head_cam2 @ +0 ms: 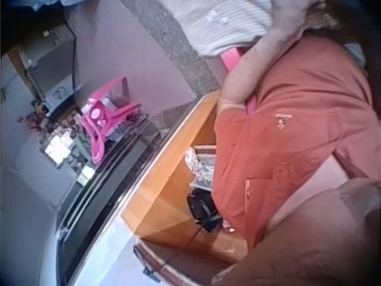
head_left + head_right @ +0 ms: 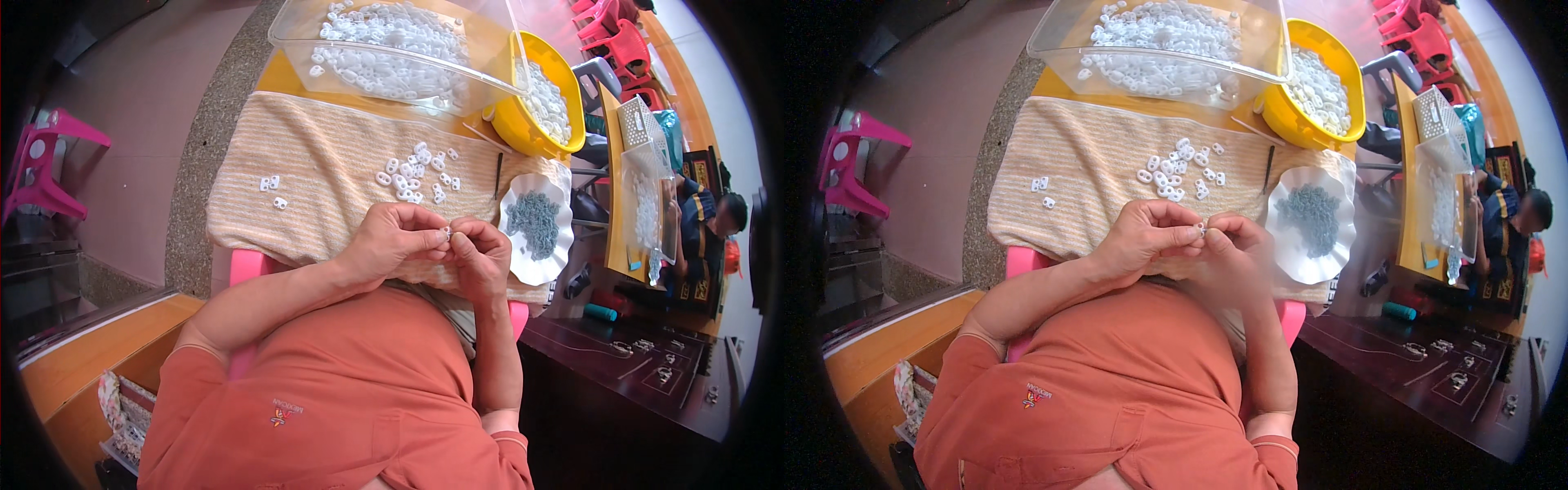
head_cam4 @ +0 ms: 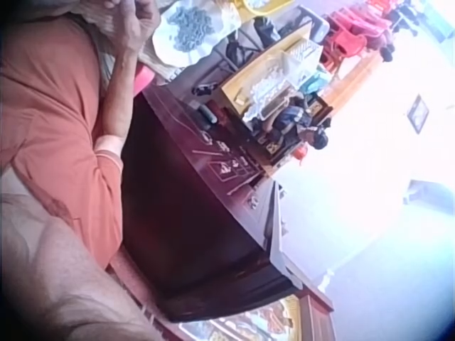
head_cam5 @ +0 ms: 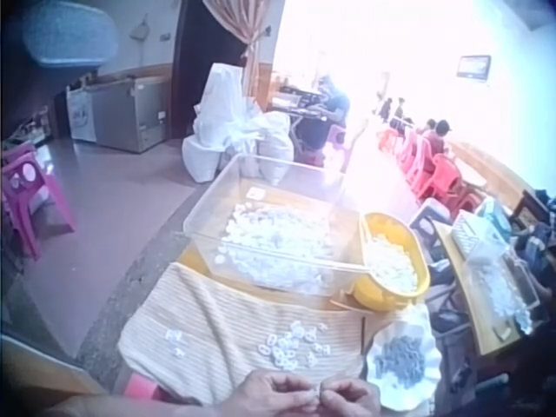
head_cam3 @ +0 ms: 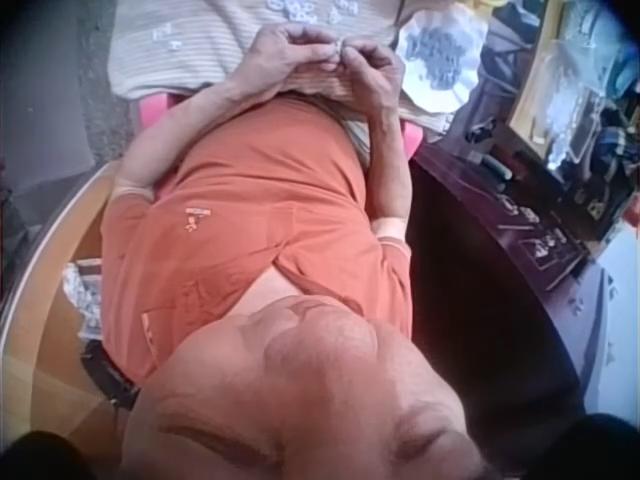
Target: Manual assembly of small white plastic components at a workbench.
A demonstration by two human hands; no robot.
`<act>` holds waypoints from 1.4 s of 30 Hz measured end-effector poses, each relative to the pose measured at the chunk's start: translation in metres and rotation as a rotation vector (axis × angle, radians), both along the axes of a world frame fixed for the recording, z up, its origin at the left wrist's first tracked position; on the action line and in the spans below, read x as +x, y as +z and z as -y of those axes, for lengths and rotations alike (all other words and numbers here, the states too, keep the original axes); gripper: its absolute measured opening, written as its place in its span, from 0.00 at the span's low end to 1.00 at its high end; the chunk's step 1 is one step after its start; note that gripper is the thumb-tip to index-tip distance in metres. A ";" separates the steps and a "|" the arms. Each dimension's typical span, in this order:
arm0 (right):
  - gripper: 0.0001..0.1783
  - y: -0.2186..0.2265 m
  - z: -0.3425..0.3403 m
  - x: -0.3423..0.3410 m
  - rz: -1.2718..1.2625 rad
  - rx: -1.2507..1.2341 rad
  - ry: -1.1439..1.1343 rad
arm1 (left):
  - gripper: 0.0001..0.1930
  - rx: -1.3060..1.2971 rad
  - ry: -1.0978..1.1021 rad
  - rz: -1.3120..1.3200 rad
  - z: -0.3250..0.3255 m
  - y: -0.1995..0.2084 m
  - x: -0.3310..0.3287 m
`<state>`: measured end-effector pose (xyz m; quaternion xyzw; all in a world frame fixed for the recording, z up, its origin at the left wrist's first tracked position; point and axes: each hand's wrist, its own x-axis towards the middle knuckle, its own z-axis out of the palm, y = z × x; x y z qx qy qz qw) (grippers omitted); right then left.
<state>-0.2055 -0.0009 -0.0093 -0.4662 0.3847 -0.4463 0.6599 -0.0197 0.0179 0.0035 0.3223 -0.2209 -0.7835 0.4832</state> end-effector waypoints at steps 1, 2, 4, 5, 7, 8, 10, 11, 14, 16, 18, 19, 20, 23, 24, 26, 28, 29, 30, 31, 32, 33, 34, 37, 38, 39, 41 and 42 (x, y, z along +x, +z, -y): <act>0.05 0.000 0.000 0.000 -0.012 -0.010 0.012 | 0.08 0.000 0.000 0.000 0.000 0.000 0.000; 0.05 0.001 0.000 0.000 -0.012 -0.010 0.012 | 0.08 -0.001 0.000 -0.014 0.000 -0.001 0.000; 0.04 0.002 0.000 0.001 0.004 -0.012 0.001 | 0.07 -0.002 0.000 -0.028 0.000 -0.001 0.000; 0.04 0.002 0.000 0.001 0.004 -0.013 0.001 | 0.07 0.000 0.000 -0.018 0.000 -0.001 0.000; 0.04 0.003 0.000 0.001 -0.005 -0.015 0.002 | 0.07 0.000 0.000 -0.007 0.000 -0.001 0.000; 0.04 0.003 0.001 0.000 -0.005 -0.016 0.002 | 0.07 -0.012 -0.005 -0.011 0.001 -0.003 0.000; 0.04 0.002 0.001 -0.001 -0.002 -0.028 0.034 | 0.07 -0.025 -0.009 -0.015 0.001 -0.003 0.001; 0.04 0.002 0.001 -0.001 -0.002 -0.029 0.035 | 0.07 -0.020 -0.007 -0.015 0.000 -0.003 0.001; 0.04 0.005 0.001 -0.001 0.009 -0.003 0.035 | 0.07 -0.001 -0.005 -0.023 -0.001 -0.001 0.001; 0.04 0.005 0.001 0.000 0.005 0.010 0.023 | 0.07 0.014 -0.006 -0.032 0.000 -0.001 0.001; 0.03 0.007 0.001 -0.001 -0.007 -0.010 0.028 | 0.07 0.027 -0.024 -0.017 0.000 -0.001 0.002; 0.03 0.008 0.002 -0.001 -0.017 -0.029 0.034 | 0.07 0.027 -0.022 -0.016 0.000 -0.001 0.002; 0.03 0.011 0.003 -0.001 -0.016 -0.029 0.035 | 0.07 0.029 -0.022 -0.015 0.000 -0.001 0.002; 0.04 0.023 0.010 -0.005 -0.174 -0.017 0.002 | 0.07 0.015 -0.003 0.000 0.001 -0.001 0.002; 0.04 0.025 0.017 -0.007 -0.255 -0.058 0.012 | 0.07 0.000 0.015 0.013 0.001 -0.001 0.003; 0.05 0.036 0.028 -0.004 -0.386 -0.081 0.017 | 0.06 -0.002 0.022 0.002 0.001 -0.001 0.003; 0.05 0.041 0.039 0.004 -0.473 -0.146 -0.013 | 0.06 -0.004 0.031 -0.008 0.001 -0.001 0.004; 0.05 0.041 0.045 0.007 -0.474 -0.147 -0.012 | 0.06 0.001 0.033 -0.013 0.002 -0.003 0.004; 0.06 0.042 0.051 0.010 -0.560 -0.195 -0.001 | 0.07 0.006 0.034 -0.018 0.002 -0.004 0.004; 0.07 0.042 0.057 0.014 -0.645 -0.244 0.013 | 0.07 0.005 0.038 -0.019 0.002 -0.004 0.004; 0.08 0.042 0.062 0.017 -0.722 -0.286 0.041 | 0.07 0.008 0.042 -0.001 0.002 -0.004 0.005; 0.08 0.042 0.068 0.021 -0.722 -0.288 0.045 | 0.07 0.012 0.045 0.019 0.002 -0.004 0.005; 0.08 0.042 0.073 0.026 -0.828 -0.428 0.061 | 0.07 0.012 0.049 0.018 0.002 -0.003 0.005; 0.08 0.034 0.083 0.035 -1.001 -0.672 0.059 | 0.08 0.022 0.042 0.027 0.002 0.000 0.006; 0.08 0.031 0.085 0.037 -1.071 -0.774 0.035 | 0.08 0.027 0.037 0.023 0.002 0.000 0.006; 0.08 0.029 0.086 0.038 -1.074 -0.772 0.037 | 0.08 0.032 0.032 0.019 0.003 0.000 0.006; 0.09 0.026 0.088 0.042 -1.136 -0.730 0.054 | 0.08 0.037 0.043 0.019 0.003 0.000 0.006; 0.09 0.026 0.089 0.042 -1.135 -0.729 0.057 | 0.08 0.039 0.050 0.019 0.003 0.000 0.007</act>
